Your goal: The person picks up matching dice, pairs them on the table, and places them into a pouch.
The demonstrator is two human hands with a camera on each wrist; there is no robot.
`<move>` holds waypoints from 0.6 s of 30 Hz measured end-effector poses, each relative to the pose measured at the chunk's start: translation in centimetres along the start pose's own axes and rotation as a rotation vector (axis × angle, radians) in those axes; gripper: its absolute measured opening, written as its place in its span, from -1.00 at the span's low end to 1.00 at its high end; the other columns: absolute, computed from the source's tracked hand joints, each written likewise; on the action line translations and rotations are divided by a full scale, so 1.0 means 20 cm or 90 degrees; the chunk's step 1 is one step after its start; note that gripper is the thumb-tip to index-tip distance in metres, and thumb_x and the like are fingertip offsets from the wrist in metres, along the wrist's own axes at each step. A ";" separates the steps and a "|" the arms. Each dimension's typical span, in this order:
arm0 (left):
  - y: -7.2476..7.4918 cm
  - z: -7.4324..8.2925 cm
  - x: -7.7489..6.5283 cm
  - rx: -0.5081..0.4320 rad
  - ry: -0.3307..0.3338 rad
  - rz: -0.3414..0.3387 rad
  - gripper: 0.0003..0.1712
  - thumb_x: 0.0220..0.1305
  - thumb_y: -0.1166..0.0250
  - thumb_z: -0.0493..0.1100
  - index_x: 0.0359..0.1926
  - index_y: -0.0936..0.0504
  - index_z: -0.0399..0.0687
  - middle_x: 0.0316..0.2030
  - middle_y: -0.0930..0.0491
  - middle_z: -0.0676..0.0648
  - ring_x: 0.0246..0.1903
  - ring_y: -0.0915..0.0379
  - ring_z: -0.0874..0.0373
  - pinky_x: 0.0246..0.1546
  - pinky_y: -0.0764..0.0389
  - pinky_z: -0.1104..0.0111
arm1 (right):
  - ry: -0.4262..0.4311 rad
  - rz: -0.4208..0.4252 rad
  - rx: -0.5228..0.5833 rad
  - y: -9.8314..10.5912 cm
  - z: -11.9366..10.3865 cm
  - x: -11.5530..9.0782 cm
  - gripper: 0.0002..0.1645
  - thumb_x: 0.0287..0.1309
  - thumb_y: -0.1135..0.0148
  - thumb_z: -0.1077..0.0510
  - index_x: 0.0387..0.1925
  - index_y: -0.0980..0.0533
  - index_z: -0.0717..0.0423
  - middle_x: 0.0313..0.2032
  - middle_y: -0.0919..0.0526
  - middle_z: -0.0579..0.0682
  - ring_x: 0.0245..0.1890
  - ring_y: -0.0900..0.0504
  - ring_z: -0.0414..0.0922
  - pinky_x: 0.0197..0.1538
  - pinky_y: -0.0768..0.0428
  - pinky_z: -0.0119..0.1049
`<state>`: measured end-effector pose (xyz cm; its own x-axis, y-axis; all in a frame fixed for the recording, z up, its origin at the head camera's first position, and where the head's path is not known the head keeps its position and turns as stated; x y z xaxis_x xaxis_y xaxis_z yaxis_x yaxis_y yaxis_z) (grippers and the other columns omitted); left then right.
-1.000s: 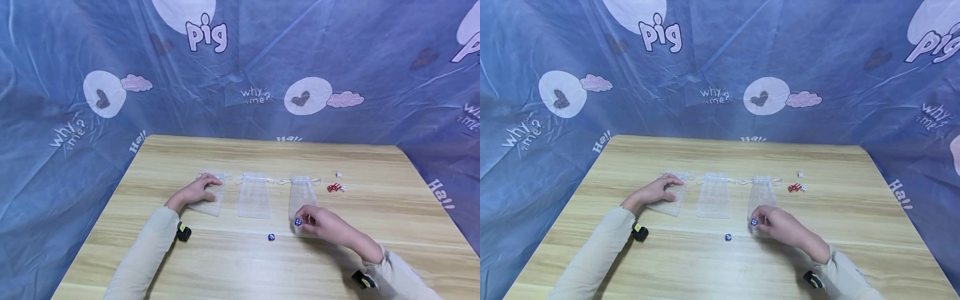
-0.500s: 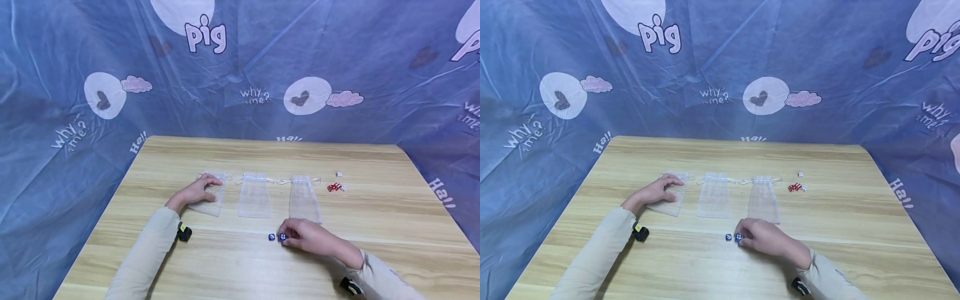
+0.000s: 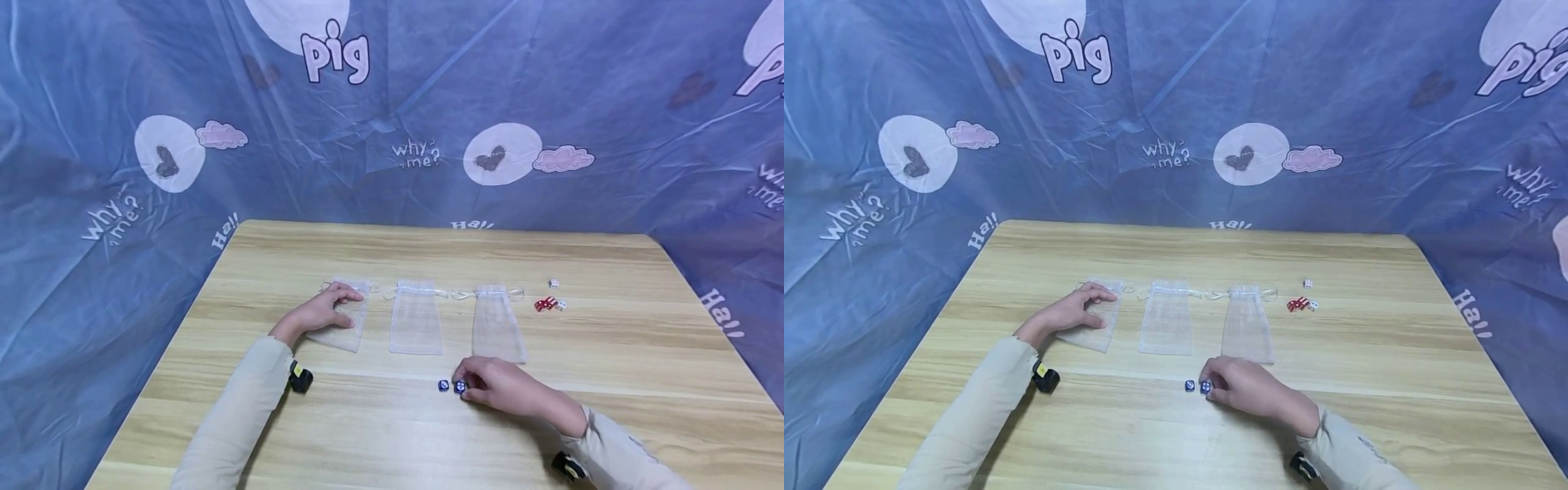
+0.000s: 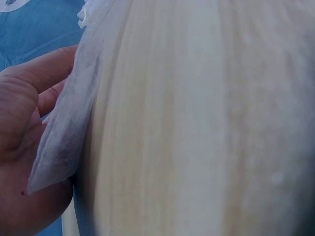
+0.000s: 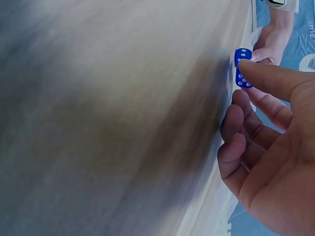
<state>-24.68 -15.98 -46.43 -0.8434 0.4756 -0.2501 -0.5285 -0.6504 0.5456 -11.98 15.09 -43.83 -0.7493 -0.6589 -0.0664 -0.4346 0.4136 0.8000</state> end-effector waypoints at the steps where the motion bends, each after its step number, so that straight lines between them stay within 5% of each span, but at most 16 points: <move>1: 0.00 0.00 0.00 0.001 -0.001 -0.001 -0.38 0.10 -0.42 -0.24 0.22 -0.49 -0.13 0.22 -0.27 -0.20 0.14 -0.23 -0.04 0.23 -0.30 0.11 | 0.001 0.000 -0.003 0.00 0.00 0.00 -0.79 0.07 -0.35 0.15 -0.21 -0.56 -0.04 -0.50 -0.40 -0.34 -0.48 -0.33 -0.44 -0.40 -0.41 -0.52; 18: 0.00 0.00 -0.01 0.000 0.004 -0.005 -0.37 0.10 -0.42 -0.23 0.23 -0.49 -0.11 0.25 -0.26 -0.19 0.17 -0.23 -0.06 0.27 -0.28 0.07 | -0.008 0.006 -0.013 -0.01 0.00 0.00 -0.76 0.06 -0.36 0.16 -0.19 -0.56 -0.01 -0.50 -0.40 -0.33 -0.48 -0.32 -0.44 -0.40 -0.40 -0.52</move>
<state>-24.61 -16.04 -46.38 -0.8398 0.4773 -0.2586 -0.5350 -0.6472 0.5431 -11.94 14.99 -44.07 -0.7600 -0.6465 -0.0659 -0.4172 0.4076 0.8123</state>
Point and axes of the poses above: each hand's wrist, its own x-axis towards the middle knuckle, its own y-axis out of the back of the hand, z = x × y, the point moved 5 cm from there along x, towards the middle knuckle
